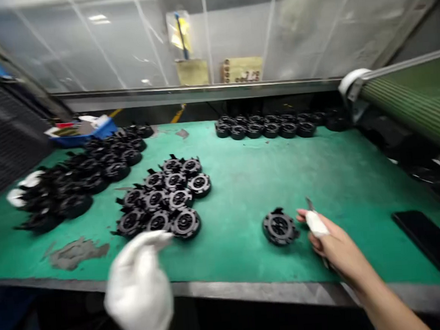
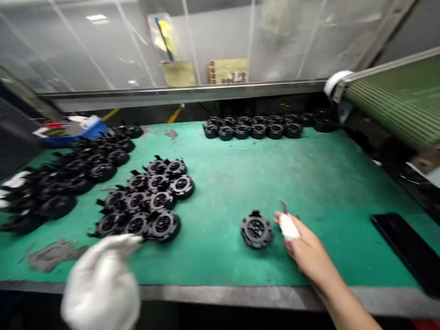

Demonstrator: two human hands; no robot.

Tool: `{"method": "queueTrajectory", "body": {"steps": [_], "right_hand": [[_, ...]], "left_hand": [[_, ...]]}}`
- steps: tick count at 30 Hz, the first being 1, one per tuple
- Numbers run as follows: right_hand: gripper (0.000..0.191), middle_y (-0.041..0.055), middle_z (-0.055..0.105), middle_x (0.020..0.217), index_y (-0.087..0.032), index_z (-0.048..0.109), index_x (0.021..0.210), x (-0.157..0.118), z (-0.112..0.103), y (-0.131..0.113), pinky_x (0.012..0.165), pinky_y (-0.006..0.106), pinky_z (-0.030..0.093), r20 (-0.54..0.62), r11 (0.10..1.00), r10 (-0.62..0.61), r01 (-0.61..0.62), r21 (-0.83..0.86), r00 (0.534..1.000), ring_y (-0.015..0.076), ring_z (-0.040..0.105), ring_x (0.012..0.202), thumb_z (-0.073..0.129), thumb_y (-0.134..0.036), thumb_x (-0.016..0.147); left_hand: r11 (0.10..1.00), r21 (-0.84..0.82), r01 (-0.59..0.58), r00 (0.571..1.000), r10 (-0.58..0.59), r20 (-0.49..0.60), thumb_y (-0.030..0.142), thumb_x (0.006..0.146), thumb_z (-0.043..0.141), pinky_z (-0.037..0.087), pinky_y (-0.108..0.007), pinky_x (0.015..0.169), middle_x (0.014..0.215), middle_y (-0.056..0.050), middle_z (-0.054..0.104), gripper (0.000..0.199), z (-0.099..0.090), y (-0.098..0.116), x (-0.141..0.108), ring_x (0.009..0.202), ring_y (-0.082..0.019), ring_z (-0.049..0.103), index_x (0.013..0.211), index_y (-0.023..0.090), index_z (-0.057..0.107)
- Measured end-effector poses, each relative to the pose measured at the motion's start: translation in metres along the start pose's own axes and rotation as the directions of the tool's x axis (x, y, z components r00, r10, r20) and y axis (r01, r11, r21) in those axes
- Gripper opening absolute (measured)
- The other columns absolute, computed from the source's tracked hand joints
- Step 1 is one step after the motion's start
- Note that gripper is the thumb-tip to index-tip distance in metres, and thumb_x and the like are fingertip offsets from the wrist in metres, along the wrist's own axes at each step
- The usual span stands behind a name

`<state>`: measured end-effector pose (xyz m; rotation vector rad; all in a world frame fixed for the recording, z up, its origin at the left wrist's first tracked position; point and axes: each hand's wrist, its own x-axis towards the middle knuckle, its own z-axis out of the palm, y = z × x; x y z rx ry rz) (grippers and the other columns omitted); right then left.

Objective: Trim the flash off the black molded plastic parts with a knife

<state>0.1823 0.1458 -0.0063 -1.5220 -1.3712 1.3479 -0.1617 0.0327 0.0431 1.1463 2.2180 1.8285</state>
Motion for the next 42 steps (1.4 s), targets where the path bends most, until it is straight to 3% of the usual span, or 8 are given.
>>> {"method": "queueTrajectory", "body": {"steps": [3, 7, 11, 16, 22, 28, 34, 42], "right_hand": [[0.062, 0.0046, 0.067, 0.078, -0.016, 0.060, 0.134, 0.008, 0.002, -0.011, 0.041, 0.026, 0.035, 0.026, 1.000, -0.012, 0.012, -0.026, 1.000, 0.0127, 0.045, 0.046, 0.037, -0.059, 0.096], [0.043, 0.0061, 0.072, 0.096, -0.019, 0.069, 0.124, -0.001, -0.019, -0.013, 0.064, 0.032, 0.049, 0.084, 0.988, -0.047, 0.059, -0.145, 0.995, 0.0182, 0.059, 0.069, 0.049, -0.039, 0.092], [0.041, 0.0068, 0.072, 0.114, -0.025, 0.066, 0.132, -0.034, -0.057, -0.009, 0.093, 0.038, 0.048, 0.256, 0.888, -0.182, 0.270, -0.372, 0.949, 0.0250, 0.064, 0.104, 0.051, -0.029, 0.094], [0.045, 0.0073, 0.071, 0.105, -0.026, 0.057, 0.141, -0.057, -0.075, -0.009, 0.083, 0.036, 0.051, 0.421, 0.634, -0.247, 0.475, -0.611, 0.872, 0.0222, 0.065, 0.092, 0.041, -0.023, 0.099], [0.047, 0.0044, 0.070, 0.095, -0.028, 0.055, 0.141, -0.055, -0.076, -0.017, 0.070, 0.033, 0.050, 0.496, 0.409, -0.244, 0.552, -0.726, 0.833, 0.0207, 0.065, 0.084, 0.044, -0.019, 0.097], [0.050, 0.0069, 0.075, 0.104, -0.025, 0.062, 0.135, -0.022, -0.101, -0.014, 0.060, 0.038, 0.054, 0.217, 0.137, -0.174, 0.242, -0.961, 0.960, 0.0293, 0.071, 0.084, 0.048, -0.015, 0.088], [0.048, 0.0042, 0.069, 0.130, -0.024, 0.062, 0.134, -0.018, -0.112, -0.007, 0.093, 0.039, 0.056, 0.417, 0.479, -0.267, 0.495, -0.725, 0.869, 0.0244, 0.067, 0.114, 0.046, -0.016, 0.089], [0.039, 0.0035, 0.074, 0.116, -0.027, 0.063, 0.134, -0.018, -0.074, -0.031, 0.083, 0.034, 0.056, 0.585, 0.492, -0.255, 0.624, -0.607, 0.770, 0.0214, 0.070, 0.098, 0.044, -0.028, 0.099]], "left_hand": [[1.000, 0.003, -0.016, 0.706, 0.009, 0.709, 0.044, 0.080, 0.076, 0.043, -0.053, 0.116, 0.157, -0.009, 0.039, 0.088, 0.075, 0.042, -0.063, 0.141, -0.034, 0.043, 0.152, 0.029, 0.030], [0.970, -0.029, -0.243, 0.536, 0.159, 0.829, 0.046, 0.068, 0.085, 0.031, -0.053, 0.123, 0.163, -0.013, 0.026, 0.113, 0.152, 0.059, -0.081, 0.150, -0.034, 0.028, 0.156, 0.021, 0.020], [0.951, 0.038, -0.307, 0.605, 0.164, 0.779, 0.041, 0.074, 0.081, 0.040, -0.048, 0.118, 0.152, -0.014, 0.045, 0.095, 0.167, 0.054, -0.095, 0.141, -0.030, 0.045, 0.151, 0.018, 0.031], [0.932, 0.093, -0.350, 0.714, 0.202, 0.670, 0.042, 0.079, 0.076, 0.043, -0.047, 0.115, 0.142, -0.015, 0.054, 0.083, 0.153, 0.057, -0.130, 0.135, -0.030, 0.051, 0.147, 0.017, 0.035], [0.915, 0.097, -0.391, 0.708, 0.232, 0.667, 0.043, 0.079, 0.076, 0.045, -0.047, 0.113, 0.137, -0.016, 0.057, 0.081, 0.157, 0.057, -0.131, 0.131, -0.031, 0.054, 0.144, 0.015, 0.039], [0.914, 0.106, -0.391, 0.682, 0.210, 0.700, 0.042, 0.075, 0.078, 0.043, -0.047, 0.116, 0.142, -0.015, 0.054, 0.084, 0.154, 0.060, -0.126, 0.134, -0.031, 0.052, 0.145, 0.016, 0.039], [0.907, -0.067, -0.417, 0.196, 0.161, 0.967, 0.020, 0.080, 0.068, 0.036, -0.044, 0.121, 0.163, -0.002, 0.028, 0.080, 0.116, 0.063, -0.056, 0.147, -0.027, 0.035, 0.151, 0.035, 0.034], [0.976, 0.069, -0.205, 0.564, 0.061, 0.824, 0.048, 0.074, 0.081, 0.027, -0.051, 0.124, 0.164, -0.011, 0.024, 0.106, 0.100, 0.052, -0.068, 0.150, -0.033, 0.026, 0.156, 0.026, 0.018]]}}
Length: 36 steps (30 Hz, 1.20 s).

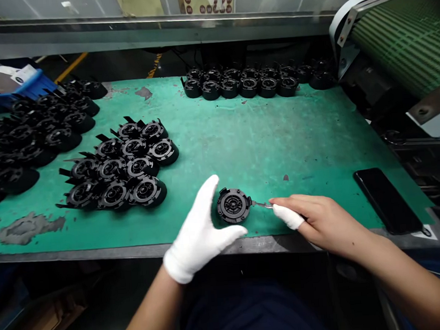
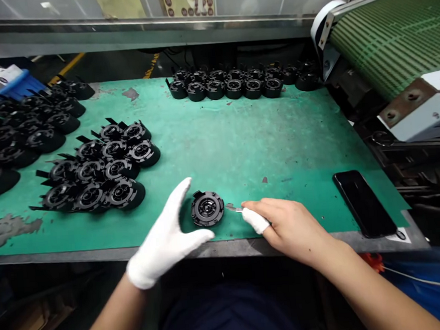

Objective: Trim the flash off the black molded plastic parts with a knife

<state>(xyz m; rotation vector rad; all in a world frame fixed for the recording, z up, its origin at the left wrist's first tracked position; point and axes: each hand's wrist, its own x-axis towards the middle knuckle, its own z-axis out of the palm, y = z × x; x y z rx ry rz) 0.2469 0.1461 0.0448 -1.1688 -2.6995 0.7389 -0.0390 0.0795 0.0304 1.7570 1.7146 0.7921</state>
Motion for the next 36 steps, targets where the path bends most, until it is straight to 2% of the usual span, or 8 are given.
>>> {"method": "queueTrajectory", "body": {"steps": [4, 8, 12, 17, 22, 26, 30, 36], "right_hand": [[0.041, 0.0045, 0.075, 0.107, -0.029, 0.063, 0.134, 0.020, -0.001, -0.012, 0.074, 0.035, 0.054, 0.039, 0.976, -0.021, 0.029, -0.214, 0.999, 0.0240, 0.071, 0.092, 0.046, -0.028, 0.097], [0.047, 0.0061, 0.075, 0.109, -0.031, 0.065, 0.132, 0.032, -0.015, 0.013, 0.065, 0.033, 0.051, 0.008, 0.906, 0.095, -0.083, -0.414, 0.995, 0.0261, 0.071, 0.090, 0.051, -0.020, 0.088], [0.040, 0.0109, 0.076, 0.108, -0.025, 0.072, 0.121, 0.032, -0.034, 0.046, 0.059, 0.037, 0.052, -0.153, 0.826, 0.300, -0.336, -0.452, 0.942, 0.0306, 0.072, 0.081, 0.050, -0.022, 0.088], [0.038, 0.0029, 0.072, 0.123, -0.028, 0.068, 0.125, 0.021, -0.020, 0.034, 0.087, 0.038, 0.055, -0.100, 0.985, 0.081, -0.095, -0.145, 0.992, 0.0261, 0.068, 0.109, 0.048, -0.026, 0.093], [0.041, 0.0022, 0.071, 0.124, -0.029, 0.063, 0.131, 0.023, -0.003, 0.009, 0.086, 0.037, 0.055, 0.018, 0.998, -0.014, 0.015, -0.063, 1.000, 0.0240, 0.069, 0.107, 0.044, -0.025, 0.095], [0.039, 0.0040, 0.073, 0.115, -0.030, 0.062, 0.133, 0.042, 0.003, -0.022, 0.080, 0.034, 0.054, 0.070, 0.991, -0.099, 0.104, -0.085, 0.993, 0.0224, 0.070, 0.096, 0.043, -0.030, 0.099], [0.040, 0.0049, 0.075, 0.100, -0.030, 0.062, 0.135, 0.058, 0.009, -0.046, 0.065, 0.031, 0.050, 0.118, 0.961, -0.129, 0.154, -0.231, 0.985, 0.0224, 0.070, 0.086, 0.044, -0.031, 0.099], [0.042, 0.0098, 0.077, 0.096, -0.025, 0.072, 0.119, 0.070, -0.015, 0.012, 0.048, 0.031, 0.043, -0.039, 0.839, 0.196, -0.189, -0.510, 0.980, 0.0281, 0.071, 0.072, 0.052, -0.017, 0.084]], "left_hand": [[0.998, -0.045, 0.033, 0.991, -0.039, -0.128, 0.052, 0.072, 0.082, 0.038, -0.047, 0.119, 0.150, -0.013, 0.046, 0.101, 0.046, 0.004, 0.003, 0.140, -0.031, 0.046, 0.151, 0.022, 0.027], [1.000, -0.017, 0.015, 0.987, -0.017, -0.159, 0.045, 0.076, 0.078, 0.042, -0.044, 0.116, 0.144, -0.012, 0.053, 0.088, 0.053, 0.002, 0.007, 0.133, -0.029, 0.053, 0.148, 0.020, 0.034], [1.000, -0.011, -0.006, 0.999, 0.005, -0.048, 0.035, 0.079, 0.074, 0.039, -0.043, 0.119, 0.150, -0.009, 0.049, 0.085, 0.032, 0.004, 0.009, 0.138, -0.027, 0.049, 0.151, 0.023, 0.031], [0.984, 0.054, -0.168, 0.937, 0.142, 0.321, 0.030, 0.081, 0.072, 0.032, -0.040, 0.122, 0.164, 0.002, 0.025, 0.082, -0.028, -0.011, 0.015, 0.148, -0.025, 0.033, 0.152, 0.036, 0.031], [0.997, 0.072, -0.003, 0.998, -0.001, 0.058, 0.048, 0.086, 0.069, 0.029, -0.044, 0.123, 0.161, -0.003, 0.033, 0.078, -0.059, -0.029, 0.003, 0.149, -0.027, 0.032, 0.152, 0.032, 0.032], [0.999, 0.006, 0.045, 0.999, -0.044, -0.029, 0.053, 0.069, 0.084, 0.030, -0.047, 0.123, 0.161, -0.009, 0.031, 0.108, -0.026, -0.027, -0.008, 0.149, -0.031, 0.032, 0.154, 0.027, 0.024], [0.999, -0.022, 0.049, 0.989, -0.051, -0.137, 0.046, 0.075, 0.080, 0.038, -0.045, 0.119, 0.150, -0.011, 0.048, 0.094, 0.006, -0.026, -0.008, 0.138, -0.029, 0.048, 0.151, 0.022, 0.030], [0.997, -0.043, 0.057, 0.991, -0.062, -0.119, 0.034, 0.076, 0.077, 0.040, -0.042, 0.118, 0.147, -0.007, 0.052, 0.086, 0.001, -0.025, -0.008, 0.135, -0.026, 0.051, 0.150, 0.024, 0.034]]}}
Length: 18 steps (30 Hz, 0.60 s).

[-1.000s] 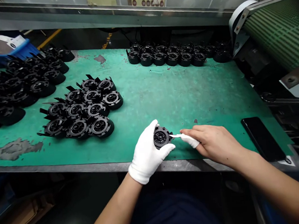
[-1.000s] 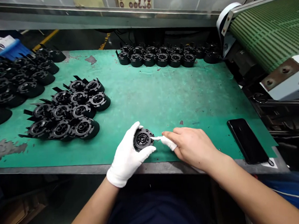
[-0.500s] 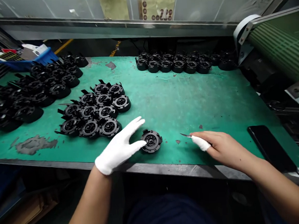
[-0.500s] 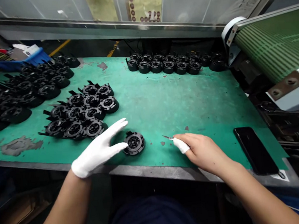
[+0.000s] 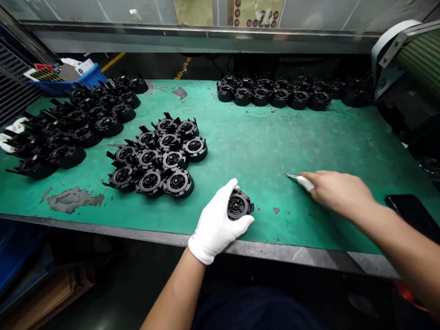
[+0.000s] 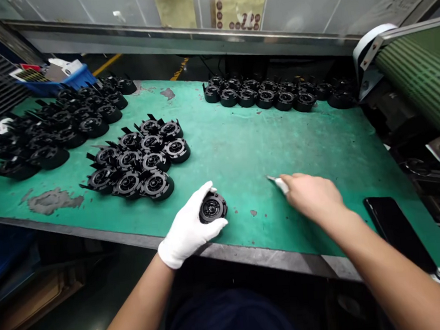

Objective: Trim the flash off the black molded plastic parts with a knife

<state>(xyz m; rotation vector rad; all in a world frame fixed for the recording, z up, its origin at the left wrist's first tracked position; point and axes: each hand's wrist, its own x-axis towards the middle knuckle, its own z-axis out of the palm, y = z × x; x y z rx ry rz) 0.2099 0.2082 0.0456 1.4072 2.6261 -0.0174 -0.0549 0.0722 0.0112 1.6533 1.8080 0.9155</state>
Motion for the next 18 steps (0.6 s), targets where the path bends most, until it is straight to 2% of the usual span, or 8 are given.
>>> {"method": "queueTrajectory", "body": {"steps": [2, 4, 7, 9, 11, 13, 15, 18], "right_hand": [[0.042, 0.0090, 0.077, 0.108, -0.025, 0.070, 0.123, 0.000, 0.000, 0.017, 0.057, 0.035, 0.050, -0.076, 0.997, 0.030, -0.024, 0.079, 0.997, 0.0314, 0.072, 0.085, 0.050, -0.020, 0.086], [0.045, 0.0077, 0.074, 0.118, -0.025, 0.064, 0.129, -0.007, -0.001, 0.016, 0.071, 0.037, 0.055, -0.119, 0.966, -0.041, 0.069, 0.249, 0.992, 0.0299, 0.071, 0.097, 0.048, -0.019, 0.087], [0.048, 0.0075, 0.070, 0.122, -0.024, 0.059, 0.131, -0.028, -0.003, -0.008, 0.084, 0.035, 0.055, -0.075, 0.851, -0.248, 0.254, 0.460, 0.966, 0.0248, 0.068, 0.103, 0.045, -0.014, 0.087], [0.050, 0.0085, 0.069, 0.120, -0.024, 0.055, 0.135, -0.041, -0.001, -0.025, 0.085, 0.034, 0.054, -0.041, 0.795, -0.334, 0.304, 0.525, 0.942, 0.0229, 0.067, 0.102, 0.042, -0.012, 0.088], [0.051, 0.0100, 0.068, 0.116, -0.022, 0.052, 0.139, -0.050, 0.004, -0.038, 0.083, 0.034, 0.054, -0.032, 0.780, -0.358, 0.318, 0.540, 0.933, 0.0223, 0.067, 0.098, 0.040, -0.011, 0.090], [0.052, 0.0105, 0.068, 0.114, -0.021, 0.051, 0.140, -0.055, 0.009, -0.045, 0.080, 0.034, 0.054, -0.034, 0.786, -0.363, 0.326, 0.525, 0.931, 0.0223, 0.067, 0.095, 0.040, -0.010, 0.090], [0.053, 0.0100, 0.067, 0.113, -0.021, 0.052, 0.140, -0.055, 0.013, -0.050, 0.077, 0.033, 0.053, -0.024, 0.801, -0.369, 0.332, 0.499, 0.929, 0.0223, 0.067, 0.093, 0.041, -0.010, 0.089], [0.052, 0.0086, 0.067, 0.110, -0.022, 0.053, 0.140, -0.054, 0.014, -0.057, 0.075, 0.033, 0.052, 0.017, 0.838, -0.350, 0.305, 0.452, 0.937, 0.0221, 0.068, 0.089, 0.043, -0.011, 0.090]], "left_hand": [[1.000, -0.015, 0.005, 0.998, -0.004, 0.063, 0.032, 0.075, 0.078, 0.039, -0.041, 0.120, 0.148, -0.006, 0.051, 0.091, -0.006, 0.001, 0.003, 0.137, -0.026, 0.050, 0.152, 0.026, 0.030], [0.999, -0.032, -0.019, 0.986, 0.024, 0.164, 0.031, 0.073, 0.080, 0.038, -0.041, 0.120, 0.151, -0.004, 0.048, 0.099, -0.014, 0.001, 0.006, 0.139, -0.026, 0.048, 0.154, 0.029, 0.024], [0.997, -0.033, -0.074, 0.951, 0.080, 0.298, 0.030, 0.071, 0.083, 0.035, -0.041, 0.122, 0.156, -0.002, 0.041, 0.102, -0.023, 0.001, 0.009, 0.143, -0.026, 0.042, 0.154, 0.032, 0.025], [0.995, -0.027, -0.092, 0.941, 0.096, 0.325, 0.038, 0.071, 0.084, 0.034, -0.043, 0.123, 0.159, -0.003, 0.037, 0.100, -0.025, 0.002, 0.006, 0.145, -0.027, 0.039, 0.153, 0.032, 0.028], [0.996, -0.031, -0.084, 0.953, 0.089, 0.288, 0.050, 0.069, 0.084, 0.035, -0.045, 0.122, 0.159, -0.006, 0.036, 0.102, -0.021, 0.005, 0.001, 0.146, -0.029, 0.038, 0.153, 0.030, 0.029], [0.997, -0.044, -0.064, 0.977, 0.071, 0.199, 0.056, 0.068, 0.083, 0.036, -0.047, 0.121, 0.157, -0.009, 0.039, 0.103, -0.012, 0.007, -0.004, 0.144, -0.031, 0.040, 0.152, 0.027, 0.030], [0.997, -0.054, -0.051, 0.992, 0.057, 0.113, 0.054, 0.072, 0.081, 0.038, -0.046, 0.120, 0.153, -0.010, 0.045, 0.095, -0.002, 0.009, -0.008, 0.142, -0.030, 0.044, 0.149, 0.026, 0.035], [0.997, -0.059, -0.048, 0.998, 0.051, 0.045, 0.053, 0.075, 0.079, 0.040, -0.045, 0.118, 0.148, -0.010, 0.050, 0.085, 0.009, 0.011, -0.010, 0.138, -0.029, 0.048, 0.145, 0.024, 0.040]]}}
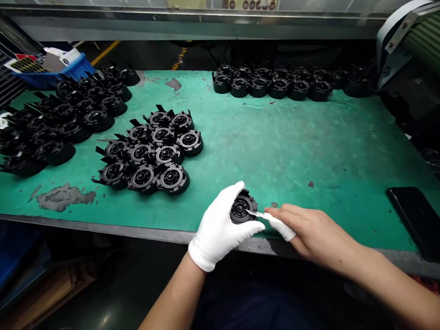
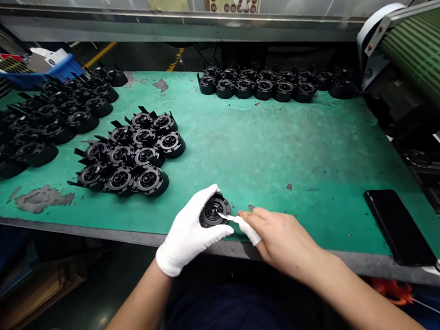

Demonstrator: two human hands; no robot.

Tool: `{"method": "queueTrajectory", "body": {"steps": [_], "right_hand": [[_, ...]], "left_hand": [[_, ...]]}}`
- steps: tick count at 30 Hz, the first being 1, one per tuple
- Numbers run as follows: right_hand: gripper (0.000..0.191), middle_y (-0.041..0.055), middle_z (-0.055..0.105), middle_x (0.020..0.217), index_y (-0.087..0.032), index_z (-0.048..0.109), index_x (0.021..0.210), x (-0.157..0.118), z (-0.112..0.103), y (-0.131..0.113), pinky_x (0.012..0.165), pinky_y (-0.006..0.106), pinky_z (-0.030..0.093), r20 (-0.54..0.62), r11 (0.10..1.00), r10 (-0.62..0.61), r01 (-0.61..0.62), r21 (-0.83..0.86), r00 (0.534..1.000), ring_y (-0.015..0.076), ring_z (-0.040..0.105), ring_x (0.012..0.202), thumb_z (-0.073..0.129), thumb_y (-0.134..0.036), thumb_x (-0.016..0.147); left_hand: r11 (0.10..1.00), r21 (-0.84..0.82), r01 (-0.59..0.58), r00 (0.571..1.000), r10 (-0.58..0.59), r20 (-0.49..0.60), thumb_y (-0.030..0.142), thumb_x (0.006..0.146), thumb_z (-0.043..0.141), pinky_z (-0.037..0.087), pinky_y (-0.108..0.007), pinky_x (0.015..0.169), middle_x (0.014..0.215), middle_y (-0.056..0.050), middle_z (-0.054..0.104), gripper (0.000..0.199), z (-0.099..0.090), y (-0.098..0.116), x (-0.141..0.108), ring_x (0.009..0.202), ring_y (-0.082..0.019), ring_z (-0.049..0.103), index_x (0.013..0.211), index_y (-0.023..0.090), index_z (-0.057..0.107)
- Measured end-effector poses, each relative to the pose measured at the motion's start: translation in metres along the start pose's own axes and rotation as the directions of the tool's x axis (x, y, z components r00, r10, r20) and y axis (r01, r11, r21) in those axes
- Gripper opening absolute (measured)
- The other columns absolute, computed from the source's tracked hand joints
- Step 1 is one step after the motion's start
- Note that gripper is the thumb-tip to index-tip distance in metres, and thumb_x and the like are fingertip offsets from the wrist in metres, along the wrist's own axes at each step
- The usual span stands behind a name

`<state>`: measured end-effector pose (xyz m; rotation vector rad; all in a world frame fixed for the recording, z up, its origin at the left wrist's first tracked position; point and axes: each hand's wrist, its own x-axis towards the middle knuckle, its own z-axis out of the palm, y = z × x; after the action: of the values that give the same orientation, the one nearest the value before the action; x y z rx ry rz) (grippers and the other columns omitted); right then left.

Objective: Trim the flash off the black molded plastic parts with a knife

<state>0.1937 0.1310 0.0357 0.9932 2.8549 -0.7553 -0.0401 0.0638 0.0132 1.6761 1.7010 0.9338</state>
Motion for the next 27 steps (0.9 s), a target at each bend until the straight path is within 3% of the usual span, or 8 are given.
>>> {"method": "queueTrajectory", "body": {"steps": [8, 13, 18, 21, 24, 27], "right_hand": [[0.049, 0.0074, 0.067, 0.112, -0.022, 0.054, 0.139, 0.001, 0.002, -0.019, 0.065, 0.033, 0.049, 0.024, 0.975, 0.132, -0.126, -0.182, 0.991, 0.0217, 0.068, 0.082, 0.042, -0.013, 0.092], [0.050, 0.0076, 0.068, 0.113, -0.019, 0.054, 0.139, 0.000, 0.004, -0.024, 0.066, 0.033, 0.048, 0.015, 0.971, 0.149, -0.143, -0.193, 0.989, 0.0225, 0.069, 0.085, 0.041, -0.012, 0.091], [0.049, 0.0064, 0.068, 0.109, -0.021, 0.055, 0.139, 0.001, 0.005, -0.025, 0.068, 0.034, 0.049, 0.027, 0.972, 0.168, -0.161, -0.173, 0.985, 0.0240, 0.069, 0.087, 0.041, -0.012, 0.092], [0.050, 0.0066, 0.069, 0.109, -0.020, 0.054, 0.140, 0.001, 0.005, -0.028, 0.069, 0.034, 0.049, 0.019, 0.967, 0.189, -0.183, -0.178, 0.982, 0.0245, 0.069, 0.087, 0.041, -0.011, 0.092], [0.053, 0.0065, 0.069, 0.106, -0.020, 0.054, 0.140, 0.001, 0.004, -0.032, 0.066, 0.034, 0.049, 0.018, 0.957, 0.210, -0.202, -0.209, 0.977, 0.0244, 0.069, 0.083, 0.042, -0.010, 0.090], [0.056, 0.0076, 0.070, 0.104, -0.019, 0.054, 0.141, 0.001, 0.003, -0.039, 0.063, 0.033, 0.048, 0.008, 0.940, 0.237, -0.227, -0.254, 0.972, 0.0239, 0.069, 0.080, 0.043, -0.007, 0.087]], "left_hand": [[1.000, 0.002, 0.004, 0.993, -0.003, -0.115, 0.056, 0.076, 0.078, 0.045, -0.046, 0.114, 0.144, -0.011, 0.053, 0.084, 0.013, 0.001, -0.006, 0.133, -0.029, 0.053, 0.144, 0.022, 0.042], [1.000, 0.018, -0.002, 0.982, 0.005, -0.190, 0.056, 0.077, 0.077, 0.045, -0.045, 0.114, 0.143, -0.012, 0.054, 0.083, 0.023, 0.001, -0.012, 0.132, -0.028, 0.054, 0.144, 0.021, 0.042], [0.996, 0.079, -0.041, 0.995, 0.048, -0.088, 0.059, 0.071, 0.080, 0.045, -0.045, 0.113, 0.140, -0.013, 0.056, 0.090, 0.011, 0.001, -0.001, 0.131, -0.030, 0.055, 0.143, 0.020, 0.044], [0.999, 0.018, -0.032, 0.999, 0.032, -0.001, 0.054, 0.068, 0.084, 0.046, -0.042, 0.112, 0.137, -0.010, 0.058, 0.092, 0.005, 0.002, 0.006, 0.126, -0.028, 0.058, 0.144, 0.021, 0.042], [0.996, -0.086, 0.034, 0.999, -0.033, 0.002, 0.051, 0.068, 0.086, 0.049, -0.040, 0.109, 0.136, -0.008, 0.060, 0.101, 0.006, 0.001, 0.007, 0.121, -0.025, 0.062, 0.149, 0.024, 0.033], [0.994, -0.093, 0.048, 0.998, -0.050, -0.025, 0.050, 0.066, 0.087, 0.048, -0.041, 0.110, 0.135, -0.009, 0.060, 0.099, 0.009, -0.001, 0.005, 0.121, -0.026, 0.061, 0.147, 0.022, 0.038]]}}
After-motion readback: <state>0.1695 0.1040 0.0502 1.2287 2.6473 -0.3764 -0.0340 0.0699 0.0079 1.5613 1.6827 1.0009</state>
